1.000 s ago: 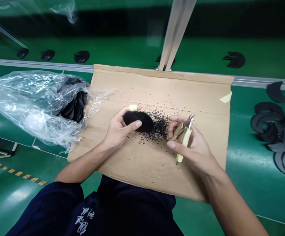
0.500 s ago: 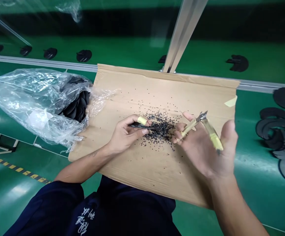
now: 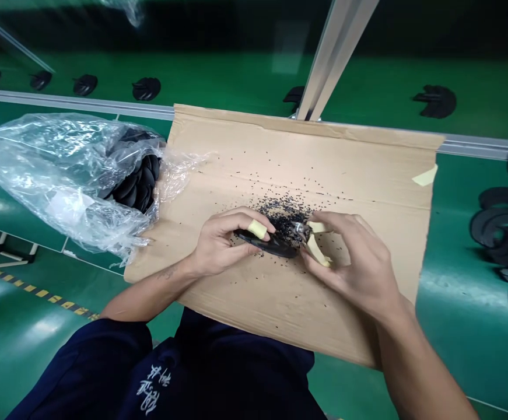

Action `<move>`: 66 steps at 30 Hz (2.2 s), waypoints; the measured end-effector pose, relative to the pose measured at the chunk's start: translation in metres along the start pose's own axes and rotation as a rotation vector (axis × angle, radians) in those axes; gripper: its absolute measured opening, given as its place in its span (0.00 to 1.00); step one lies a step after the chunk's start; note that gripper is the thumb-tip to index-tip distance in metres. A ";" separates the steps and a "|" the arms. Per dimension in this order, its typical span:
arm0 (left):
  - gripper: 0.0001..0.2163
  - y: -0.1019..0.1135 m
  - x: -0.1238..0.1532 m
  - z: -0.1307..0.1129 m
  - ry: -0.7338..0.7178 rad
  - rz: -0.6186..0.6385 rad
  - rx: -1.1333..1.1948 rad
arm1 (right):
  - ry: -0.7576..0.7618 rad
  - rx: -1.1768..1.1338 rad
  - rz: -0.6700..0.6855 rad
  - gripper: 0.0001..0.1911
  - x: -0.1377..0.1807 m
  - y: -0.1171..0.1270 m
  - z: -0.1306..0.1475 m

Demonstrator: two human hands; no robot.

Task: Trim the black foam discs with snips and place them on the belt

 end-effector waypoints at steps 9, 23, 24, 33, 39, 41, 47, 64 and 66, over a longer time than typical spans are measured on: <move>0.04 0.001 0.000 0.000 -0.019 0.022 0.020 | 0.096 -0.038 0.054 0.27 0.003 -0.001 0.001; 0.04 -0.001 0.000 0.001 0.006 0.040 0.073 | 0.119 -0.024 0.034 0.28 0.005 0.002 0.003; 0.04 -0.001 0.001 0.002 0.008 0.041 0.079 | 0.134 -0.011 0.027 0.28 0.004 0.002 0.003; 0.09 -0.002 -0.001 0.003 0.000 0.036 0.071 | 0.077 -0.067 0.026 0.24 0.006 0.004 0.007; 0.07 -0.001 0.001 -0.003 0.087 0.102 0.051 | -0.006 -0.175 0.001 0.20 0.001 0.003 0.010; 0.07 0.001 0.004 -0.008 0.111 0.130 0.010 | 0.060 -0.024 -0.044 0.19 0.001 0.004 0.009; 0.08 -0.003 0.000 -0.018 -0.026 0.254 -0.240 | 0.238 0.311 -0.057 0.16 0.003 0.000 0.006; 0.14 0.062 -0.208 0.044 -0.172 0.312 -1.116 | 0.229 0.291 -0.163 0.21 0.001 -0.004 -0.022; 0.14 0.062 -0.231 0.072 -0.100 0.334 -1.212 | 0.218 0.268 -0.170 0.21 0.000 -0.005 -0.028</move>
Point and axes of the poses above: each hand's wrist, its own x-axis away from the middle knuckle, its own y-axis out of the back of the hand, z = x × y, the point moved 4 cm from there along -x, towards the middle knuckle, and after that the axes turned 14 degrees about -z, right-handed, at the moved point
